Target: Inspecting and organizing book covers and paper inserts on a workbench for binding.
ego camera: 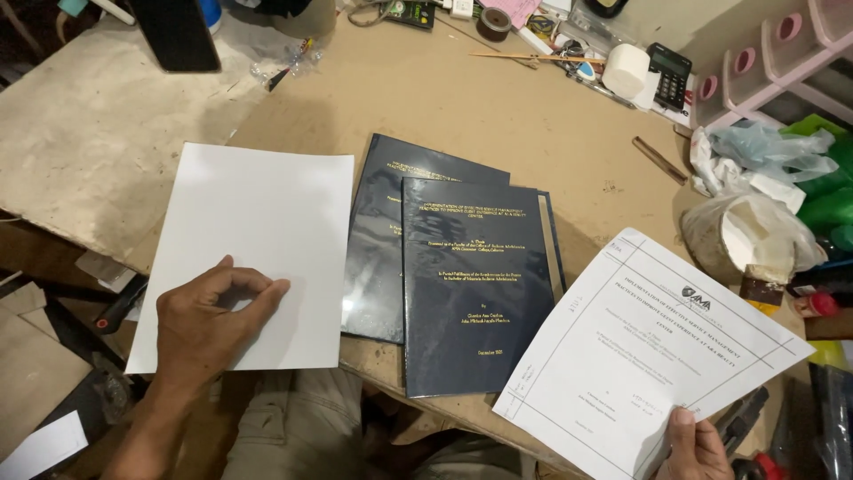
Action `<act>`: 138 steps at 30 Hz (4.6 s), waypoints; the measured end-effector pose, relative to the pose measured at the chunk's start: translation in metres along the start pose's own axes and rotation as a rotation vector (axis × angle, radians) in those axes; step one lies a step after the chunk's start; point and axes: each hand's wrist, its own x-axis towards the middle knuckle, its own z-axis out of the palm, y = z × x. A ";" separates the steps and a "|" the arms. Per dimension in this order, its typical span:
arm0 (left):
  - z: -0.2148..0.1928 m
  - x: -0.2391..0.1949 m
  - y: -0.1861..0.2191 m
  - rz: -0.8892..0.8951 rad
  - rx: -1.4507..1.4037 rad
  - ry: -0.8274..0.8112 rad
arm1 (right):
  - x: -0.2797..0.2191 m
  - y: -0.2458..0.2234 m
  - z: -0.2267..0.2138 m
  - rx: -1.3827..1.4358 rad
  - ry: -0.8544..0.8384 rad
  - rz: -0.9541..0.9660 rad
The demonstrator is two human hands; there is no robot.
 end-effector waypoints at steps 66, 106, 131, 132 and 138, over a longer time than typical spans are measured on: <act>0.108 -0.179 0.011 0.131 -0.154 -0.807 | -0.005 -0.023 0.003 0.433 -0.109 0.061; 0.086 -0.144 0.042 0.073 -0.381 -0.789 | -0.006 -0.005 0.004 0.232 0.013 0.031; 0.085 -0.142 0.047 0.021 -0.404 -0.814 | -0.009 -0.010 0.004 0.218 0.019 0.002; 0.084 -0.140 0.049 0.021 -0.404 -0.813 | -0.008 -0.008 0.004 0.218 0.018 0.002; 0.081 -0.142 0.055 0.026 -0.395 -0.753 | -0.002 0.003 0.003 0.245 0.040 -0.001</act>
